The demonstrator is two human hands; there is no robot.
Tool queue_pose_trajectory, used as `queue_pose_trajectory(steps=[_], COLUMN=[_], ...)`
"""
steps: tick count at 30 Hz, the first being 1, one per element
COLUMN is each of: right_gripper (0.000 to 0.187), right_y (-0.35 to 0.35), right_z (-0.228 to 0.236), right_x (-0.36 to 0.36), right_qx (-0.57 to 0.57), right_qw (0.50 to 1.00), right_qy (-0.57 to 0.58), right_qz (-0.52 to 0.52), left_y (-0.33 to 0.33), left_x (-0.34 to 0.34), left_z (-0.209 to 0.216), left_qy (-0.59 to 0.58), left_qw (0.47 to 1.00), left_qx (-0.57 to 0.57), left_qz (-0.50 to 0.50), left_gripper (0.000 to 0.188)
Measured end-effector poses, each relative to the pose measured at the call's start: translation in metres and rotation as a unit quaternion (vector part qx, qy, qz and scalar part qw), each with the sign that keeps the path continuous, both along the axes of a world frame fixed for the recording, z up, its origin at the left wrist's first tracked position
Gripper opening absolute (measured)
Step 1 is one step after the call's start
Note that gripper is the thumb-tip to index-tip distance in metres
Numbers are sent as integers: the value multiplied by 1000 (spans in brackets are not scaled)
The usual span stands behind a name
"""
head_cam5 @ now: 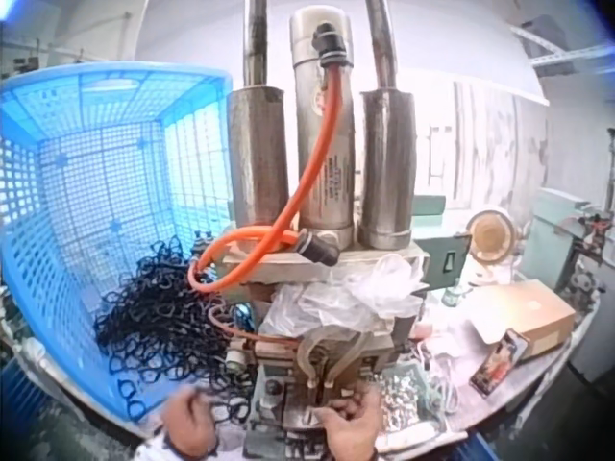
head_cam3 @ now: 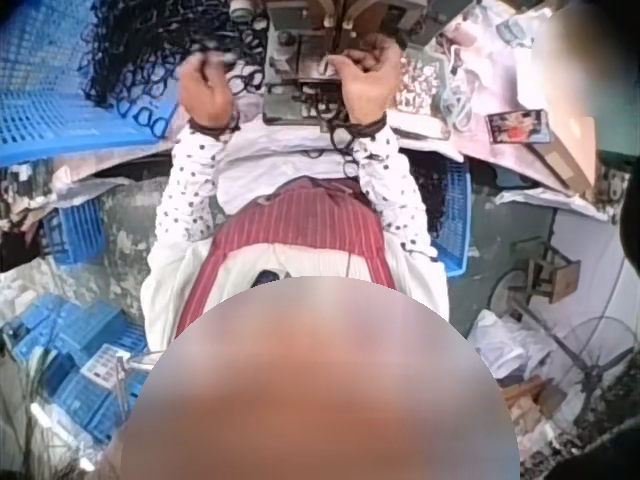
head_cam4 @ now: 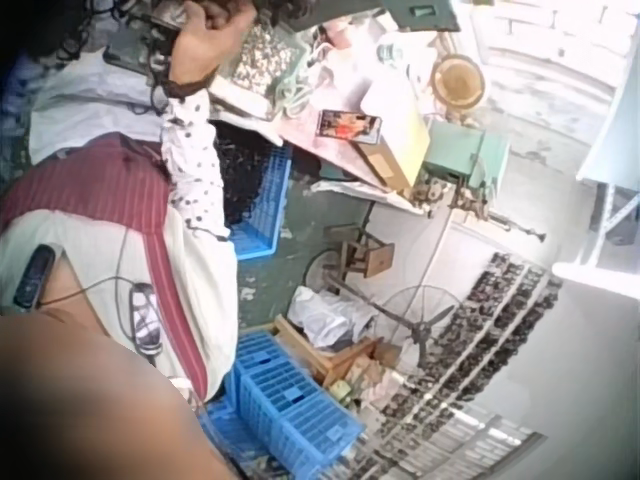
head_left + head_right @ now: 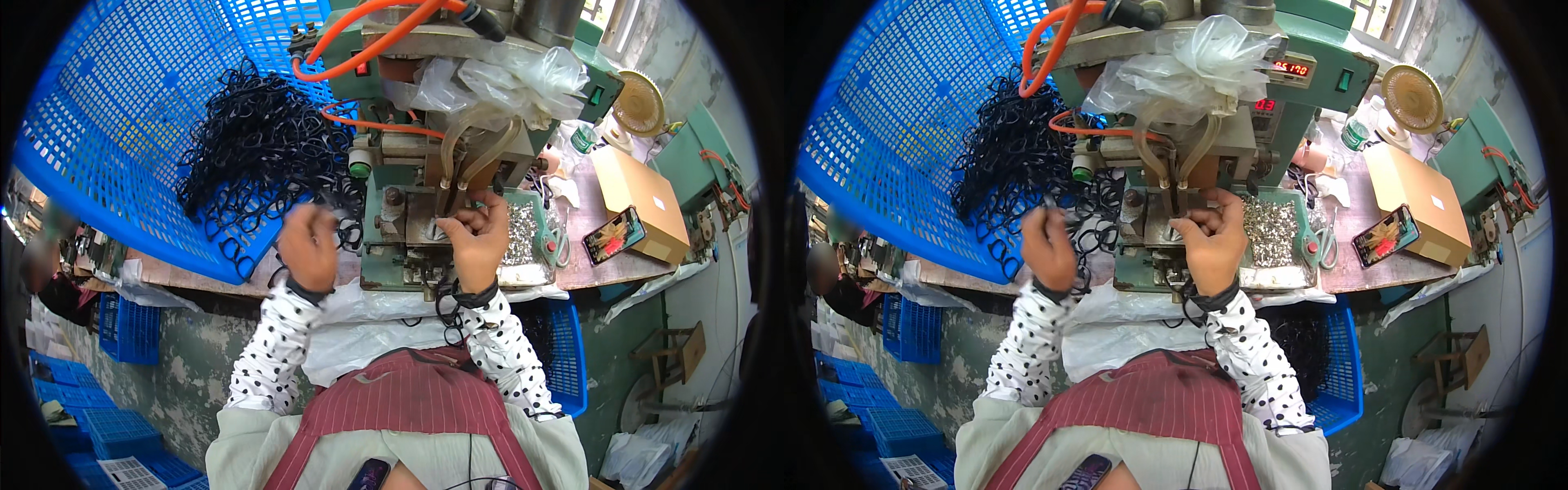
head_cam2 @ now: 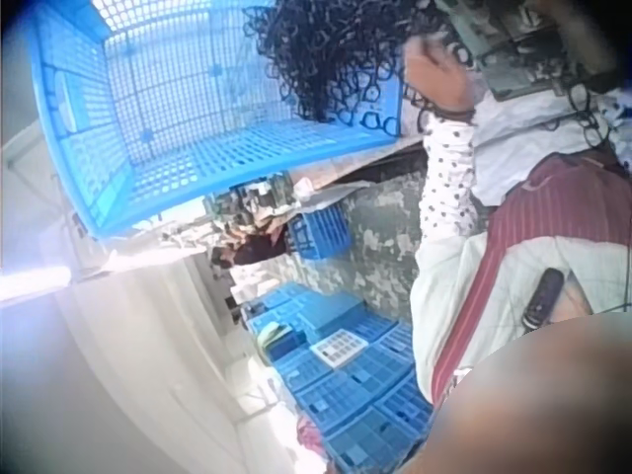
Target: The person repeatedly picks black rubber rings from a blue basket and places them into a press machine, then adds small metal pins from a tray to secure the parts. The person continues this cycle, moving finished assemblies aside and repeating the process.
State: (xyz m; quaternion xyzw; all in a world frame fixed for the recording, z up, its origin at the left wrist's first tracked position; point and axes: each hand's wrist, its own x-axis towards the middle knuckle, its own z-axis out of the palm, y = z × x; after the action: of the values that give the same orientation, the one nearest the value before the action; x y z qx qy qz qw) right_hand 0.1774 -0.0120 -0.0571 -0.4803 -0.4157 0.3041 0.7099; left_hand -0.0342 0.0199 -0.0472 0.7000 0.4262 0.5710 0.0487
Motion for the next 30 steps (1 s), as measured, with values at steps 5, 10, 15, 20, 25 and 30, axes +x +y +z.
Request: queue_pose_trajectory(steps=[5, 10, 15, 20, 25, 30], right_gripper=[44, 37, 36, 16, 11, 10], right_y=[0, 14, 1, 3, 5, 1], right_z=[4, -54, -91, -100, -115, -108], right_x=[13, 111, 137, 129, 149, 143], right_qx=[-2, -128, -215, -213, -114, -107], right_qw=[996, 819, 773, 766, 835, 860], right_qy=[-87, -456, -531, -546, -475, -424], right_qz=[-11, -324, -273, -265, -254, -263], left_y=[-30, -25, -26, -27, -36, -54], left_x=[52, 71, 72, 67, 68, 43], left_z=[5, -11, -14, -16, -23, -49], left_qy=[173, 197, 189, 208, 196, 125], left_qw=[912, 896, 892, 894, 908, 967], left_qx=[203, 163, 160, 155, 113, 135], left_qz=[-312, -364, -378, -366, -352, -178], left_gripper=[30, 37, 39, 43, 43, 36])
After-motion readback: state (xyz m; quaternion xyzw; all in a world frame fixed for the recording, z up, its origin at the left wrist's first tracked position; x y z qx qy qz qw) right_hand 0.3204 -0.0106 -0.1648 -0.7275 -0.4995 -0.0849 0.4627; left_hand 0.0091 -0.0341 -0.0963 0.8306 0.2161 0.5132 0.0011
